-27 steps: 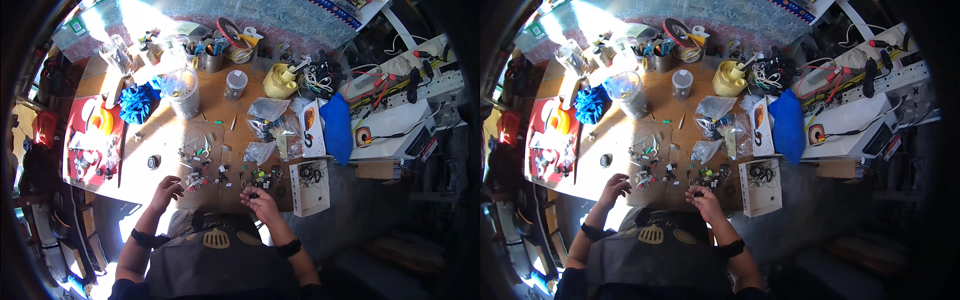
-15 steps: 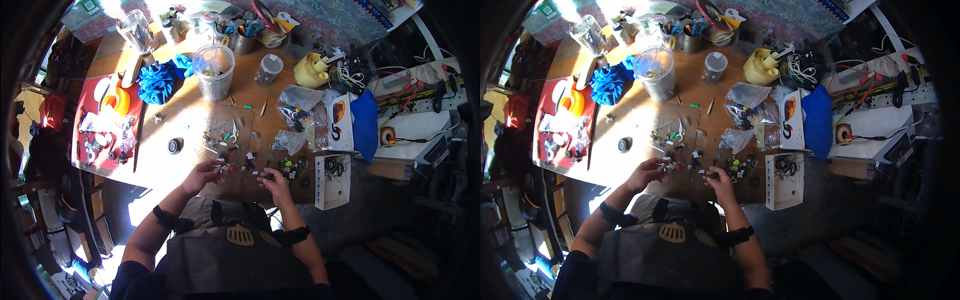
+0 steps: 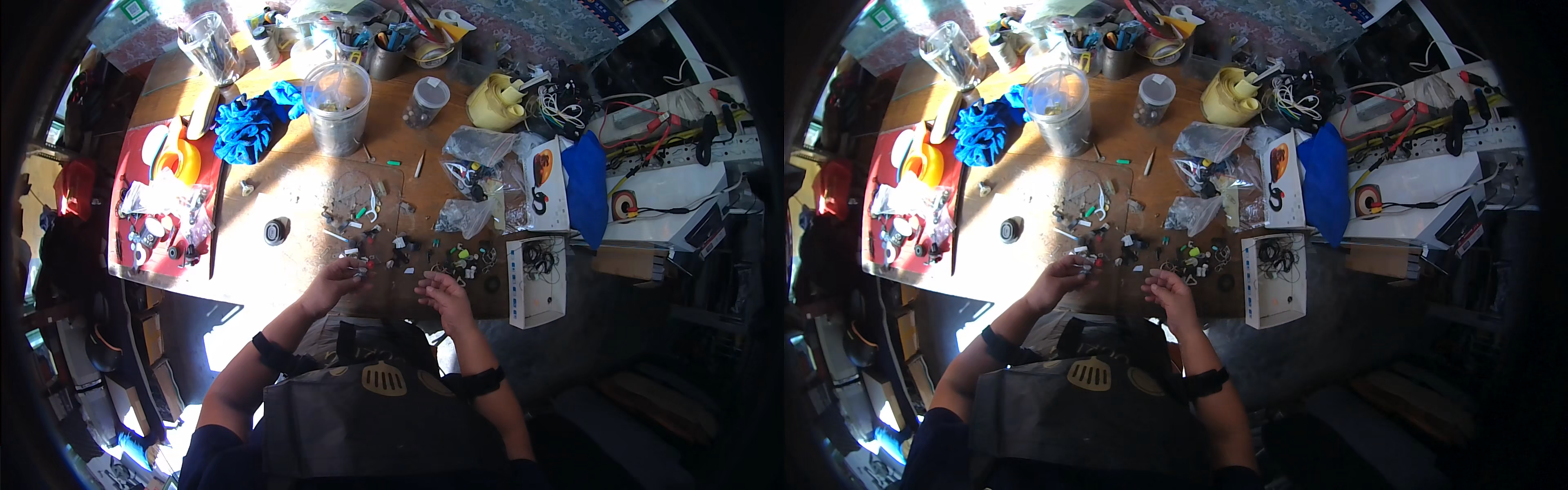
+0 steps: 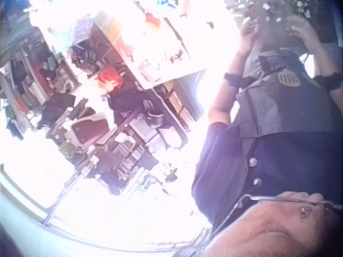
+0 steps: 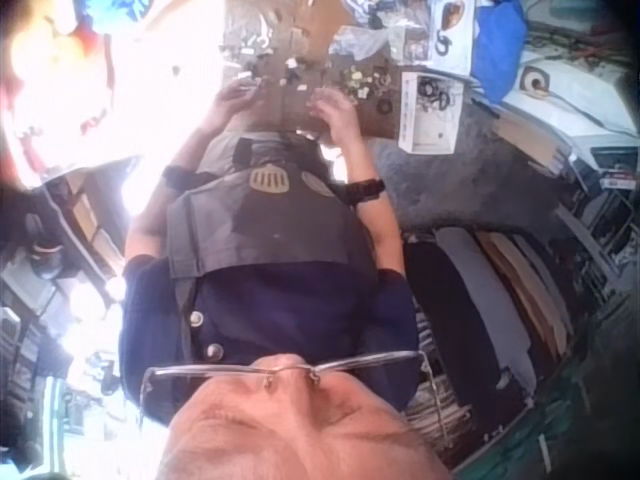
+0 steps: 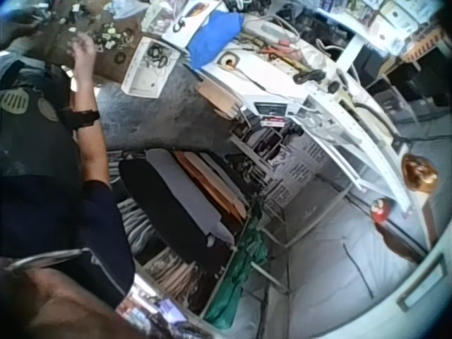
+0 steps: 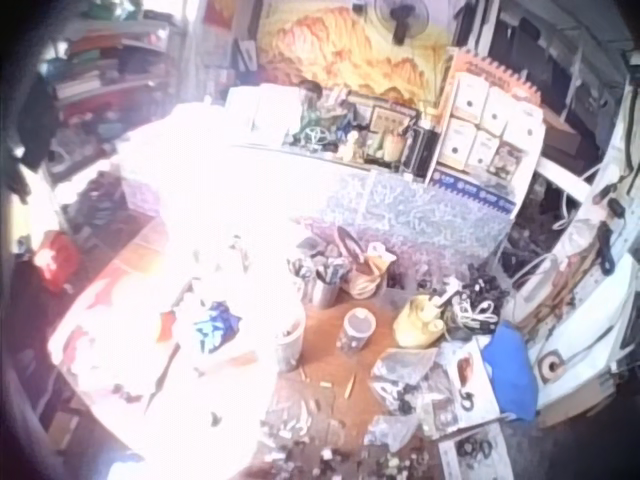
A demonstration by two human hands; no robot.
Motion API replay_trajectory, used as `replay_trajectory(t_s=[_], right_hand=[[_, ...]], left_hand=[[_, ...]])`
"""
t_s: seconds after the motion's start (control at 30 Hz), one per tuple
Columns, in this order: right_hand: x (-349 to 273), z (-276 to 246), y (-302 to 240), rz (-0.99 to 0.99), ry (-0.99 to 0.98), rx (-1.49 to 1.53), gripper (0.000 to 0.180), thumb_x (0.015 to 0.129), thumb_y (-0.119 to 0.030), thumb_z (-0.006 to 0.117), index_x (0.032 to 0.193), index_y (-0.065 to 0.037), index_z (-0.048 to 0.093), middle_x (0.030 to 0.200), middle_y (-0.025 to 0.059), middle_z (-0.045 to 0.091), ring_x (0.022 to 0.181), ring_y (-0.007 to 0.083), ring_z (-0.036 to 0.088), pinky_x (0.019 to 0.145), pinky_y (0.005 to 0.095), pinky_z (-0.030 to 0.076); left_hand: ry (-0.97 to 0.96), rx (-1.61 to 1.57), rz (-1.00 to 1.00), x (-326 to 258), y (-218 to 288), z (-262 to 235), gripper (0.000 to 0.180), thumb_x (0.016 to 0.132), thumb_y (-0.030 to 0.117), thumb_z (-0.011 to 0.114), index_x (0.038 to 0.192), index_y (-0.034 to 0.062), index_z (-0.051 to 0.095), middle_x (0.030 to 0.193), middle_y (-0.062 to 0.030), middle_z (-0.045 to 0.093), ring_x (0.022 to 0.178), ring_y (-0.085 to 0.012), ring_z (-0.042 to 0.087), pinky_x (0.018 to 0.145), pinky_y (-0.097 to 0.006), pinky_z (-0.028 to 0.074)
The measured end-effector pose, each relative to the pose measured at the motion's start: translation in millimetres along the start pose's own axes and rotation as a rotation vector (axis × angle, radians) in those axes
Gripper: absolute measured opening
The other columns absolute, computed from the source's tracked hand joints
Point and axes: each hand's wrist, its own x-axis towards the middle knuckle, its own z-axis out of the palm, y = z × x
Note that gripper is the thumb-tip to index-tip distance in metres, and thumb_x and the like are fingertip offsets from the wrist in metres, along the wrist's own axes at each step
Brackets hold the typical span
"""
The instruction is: The person sorts small electronic components and hardware on a cluttered workbench. They pick up individual items, place them into a clear plastic bag, and occasionally move other items on the table to access more parts.
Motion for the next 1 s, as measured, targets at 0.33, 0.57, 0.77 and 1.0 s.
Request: replay_trajectory(t_s=[0.33,0.57,0.77,1.0], right_hand=[[-11,69,-22,-0.351,-0.196,-0.594,0.024,0.082,-0.006,0.061,0.105,-0.003,0.056,0.084,-0.0001,0.055,0.071,0.0053,0.05,0.064,0.0205,0.043],[-2,74,-20,-0.182,-0.262,-0.349,0.016,0.084,-0.003,0.056,0.1,-0.001,0.052,0.083,0.002,0.056,0.069,0.0069,0.053,0.062,0.0208,0.045],[2,70,-12,-0.067,-0.264,-0.247,0.013,0.087,-0.006,0.053,0.099,-0.001,0.052,0.081,0.0018,0.056,0.068,0.0072,0.053,0.062,0.0209,0.045],[4,69,-11,-0.019,-0.314,-0.244,0.014,0.092,-0.017,0.048,0.09,-0.004,0.051,0.071,0.0,0.052,0.061,0.0068,0.051,0.057,0.0208,0.042]], left_hand=[[-0.116,0.204,0.062,0,-2,17,0.024,0.087,-0.003,0.048,0.109,0.0006,0.055,0.103,-0.007,0.06,0.092,-0.0148,0.057,0.083,-0.028,0.046],[-0.061,0.169,0.036,-5,3,23,0.019,0.087,0.001,0.052,0.106,0.0018,0.055,0.096,-0.004,0.06,0.085,-0.0119,0.058,0.076,-0.025,0.047],[-0.01,0.164,0.076,-6,4,27,0.01,0.087,0.002,0.053,0.097,0.0039,0.052,0.088,-0.0015,0.057,0.08,-0.0079,0.055,0.07,-0.022,0.047],[-0.039,0.384,0.183,-11,16,32,0.01,0.087,0.001,0.05,0.097,0.0032,0.052,0.088,-0.0018,0.057,0.084,-0.0088,0.054,0.073,-0.024,0.046]])
